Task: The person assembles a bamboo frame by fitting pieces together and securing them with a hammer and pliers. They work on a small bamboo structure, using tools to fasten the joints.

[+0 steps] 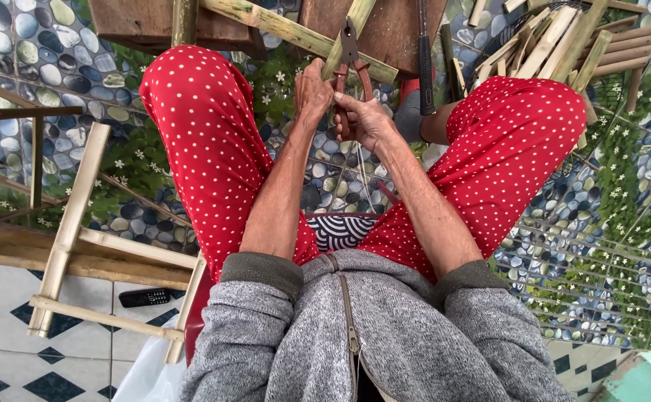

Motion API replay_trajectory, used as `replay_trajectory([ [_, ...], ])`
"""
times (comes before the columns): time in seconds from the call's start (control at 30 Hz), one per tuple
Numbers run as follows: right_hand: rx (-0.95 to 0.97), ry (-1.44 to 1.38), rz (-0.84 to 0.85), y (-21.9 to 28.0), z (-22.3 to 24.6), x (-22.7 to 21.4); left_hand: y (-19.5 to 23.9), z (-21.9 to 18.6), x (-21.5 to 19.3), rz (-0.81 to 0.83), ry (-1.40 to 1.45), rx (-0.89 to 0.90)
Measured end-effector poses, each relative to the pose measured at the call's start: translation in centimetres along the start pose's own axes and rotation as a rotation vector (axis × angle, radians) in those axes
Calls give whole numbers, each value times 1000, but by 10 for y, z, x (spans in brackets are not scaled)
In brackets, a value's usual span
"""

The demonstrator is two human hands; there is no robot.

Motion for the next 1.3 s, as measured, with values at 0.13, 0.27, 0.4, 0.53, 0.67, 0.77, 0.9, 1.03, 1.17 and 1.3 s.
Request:
replay_trajectory([
  [0.13, 1, 14, 3, 2, -1, 1, 6, -1, -4, 12, 16, -16],
  [0.27, 21, -13, -8, -2, -3, -5, -4, 6, 6, -17, 30, 66],
  [0.4, 24, -45, 26, -12, -5, -17, 8, -9, -10, -18, 67, 59],
  [0.53, 22, -150, 107, -25, -18, -26, 27, -13, -19, -253, -24, 60],
  [0.67, -4, -170, 126, -31, -20, -31, 36, -38, -28, -532, -150, 127],
  [0.77, -7, -201, 71, -29, -20, -35, 30, -46, -38, -773, -237, 91],
  [0.9, -48, -229, 92, -28, -18, -38, 6, -55, -40, -893, -272, 59],
  [1.03, -66, -217, 99, -35, -22, -38, -27, -42, -19, -958, -543, -65],
  [1.17, -94, -177, 120, -33, -18, -39, -18, -61, -20, -1014, -486, -30],
  [1.3, -95, -228, 173, -33, -13, -36, -26, -60, -15, -1011, -532, -23],
])
Point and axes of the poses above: each hand's wrist, its own y-axis away from the middle knuckle, its own x-axis out of the palm, z = x × y, the point moved 6 cm from there along -y, towards the middle knuckle, and after that the axes turned 8 degrees about -y, right-handed, at the moved point
